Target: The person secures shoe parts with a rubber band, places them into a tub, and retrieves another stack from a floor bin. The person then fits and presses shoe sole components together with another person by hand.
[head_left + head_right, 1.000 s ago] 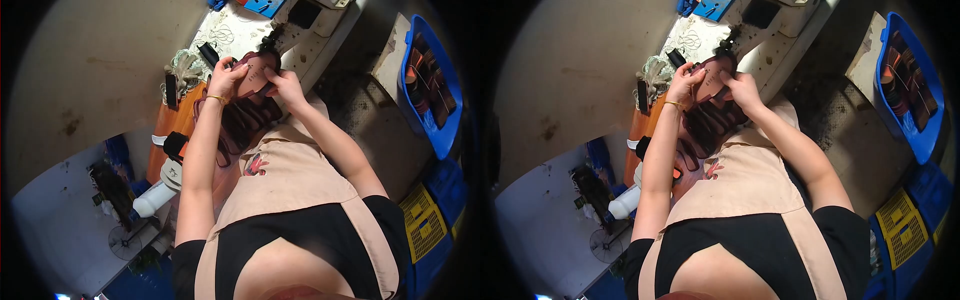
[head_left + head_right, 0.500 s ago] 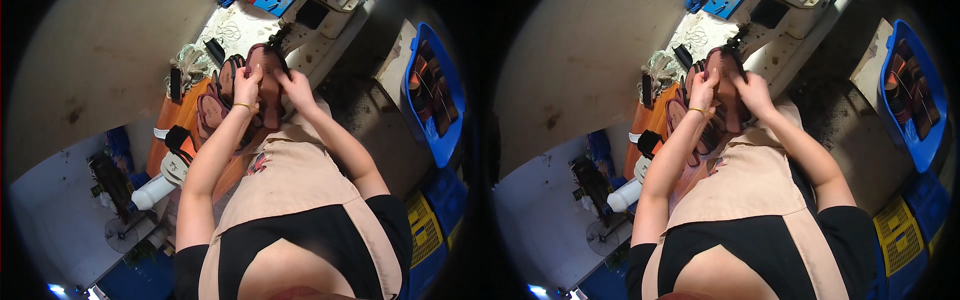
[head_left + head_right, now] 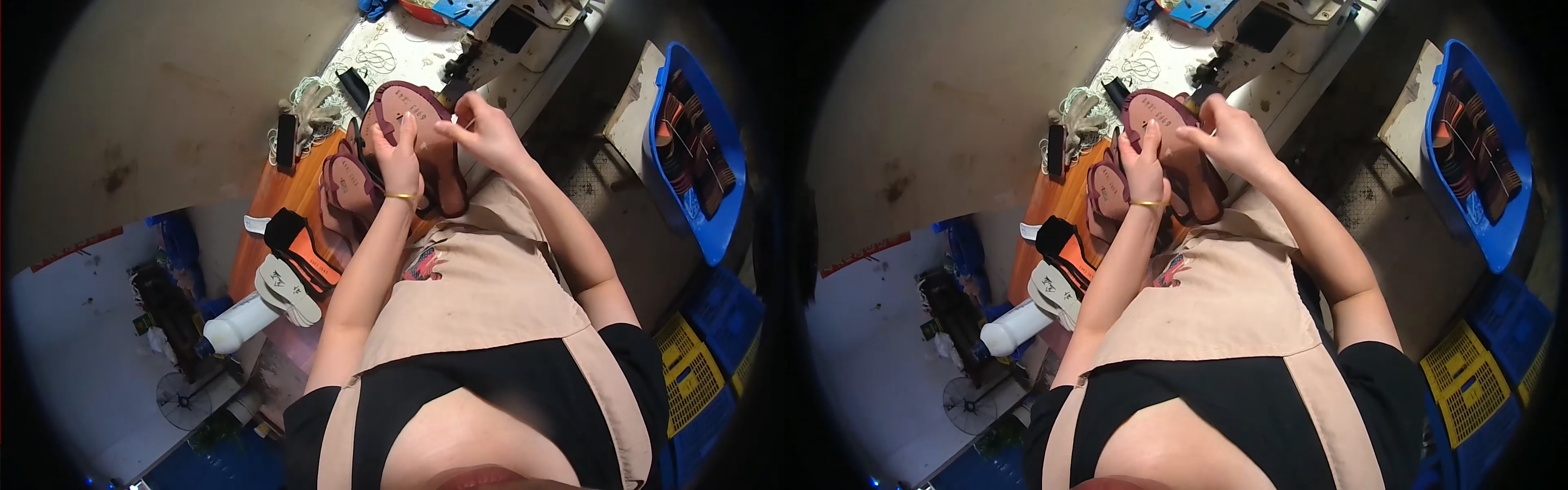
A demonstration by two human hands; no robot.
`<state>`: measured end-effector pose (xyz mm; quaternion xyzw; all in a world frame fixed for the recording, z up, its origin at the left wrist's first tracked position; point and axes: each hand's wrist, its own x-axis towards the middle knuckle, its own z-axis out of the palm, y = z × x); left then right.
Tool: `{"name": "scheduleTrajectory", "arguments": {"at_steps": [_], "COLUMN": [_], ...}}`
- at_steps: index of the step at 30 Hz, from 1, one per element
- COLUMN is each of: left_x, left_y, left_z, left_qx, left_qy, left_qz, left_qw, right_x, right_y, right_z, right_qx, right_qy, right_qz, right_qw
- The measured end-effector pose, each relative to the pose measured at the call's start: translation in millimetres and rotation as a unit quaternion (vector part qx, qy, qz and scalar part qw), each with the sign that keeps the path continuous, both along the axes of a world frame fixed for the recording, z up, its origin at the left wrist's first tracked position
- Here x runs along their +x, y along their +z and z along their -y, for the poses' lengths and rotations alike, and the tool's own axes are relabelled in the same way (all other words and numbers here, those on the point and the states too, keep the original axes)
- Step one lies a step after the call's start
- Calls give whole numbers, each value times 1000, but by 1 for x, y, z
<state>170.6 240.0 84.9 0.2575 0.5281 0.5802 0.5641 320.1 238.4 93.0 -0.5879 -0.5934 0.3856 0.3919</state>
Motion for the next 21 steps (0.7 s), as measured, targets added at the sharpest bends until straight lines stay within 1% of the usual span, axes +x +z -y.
{"name": "scheduleTrajectory", "arguments": {"at_steps": [1, 2, 3, 4, 6, 7, 8, 9, 10, 11, 12, 13, 14, 16, 17, 18, 19, 20, 21], "left_x": [-8, -14, -18, -22, -31, -37, -41, -45, -48, -50, -51, -49, -54, -69, -73, -81, -89, -96, -104], "left_y": [2, 4, 8, 14, 23, 25, 27, 29, 30, 26, 21, 29, 27, 21, 21, 23, 27, 31, 35], "left_z": [3, 7, 9, 10, 15, 17, 20, 23, 26, 29, 32, 38, 39, 45, 45, 46, 48, 49, 52], "left_qx": [39, 79, 85, 91, 89, 114, 116, 120, 123, 145, 164, 156, 155, 116, 127, 125, 87, 50, 38], "left_qy": [-19, -35, -17, -12, -26, -46, -39, -30, -22, 0, 23, 21, 27, 14, 49, 54, 54, 54, 53], "left_qz": [-10, -22, -28, -26, -38, -50, -49, -116, -183, -284, -381, -345, -344, -321, -373, -374, -252, -123, -62], "left_qw": [999, 996, 996, 995, 995, 991, 991, 986, 975, 948, 910, 925, 926, 940, 918, 917, 962, 990, 996], "right_x": [-4, -8, -11, -14, -18, -20, -22, -26, -31, -37, -42, -46, -50, -59, -72, -78, -85, -92, -100], "right_y": [6, 14, 22, 28, 34, 34, 32, 31, 31, 32, 32, 33, 33, 32, 38, 36, 36, 37, 41], "right_z": [2, 3, 2, 0, -2, -3, -3, -4, -3, -2, -2, -2, -2, 4, 14, 17, 21, 24, 31], "right_qx": [2, -6, -11, -6, 20, 22, 71, 120, 122, 140, 156, 134, 135, 168, 158, 174, 173, 172, 165], "right_qy": [2, 48, 93, 97, 167, 173, 221, 267, 271, 306, 342, 362, 366, 438, 429, 432, 444, 459, 494], "right_qz": [1, 47, 93, 96, 129, 131, 181, 228, 229, 213, 196, 178, 179, 81, 183, 171, 136, 101, 63], "right_qw": [1000, 998, 991, 991, 977, 976, 956, 929, 927, 917, 906, 905, 903, 880, 870, 868, 868, 866, 851]}}
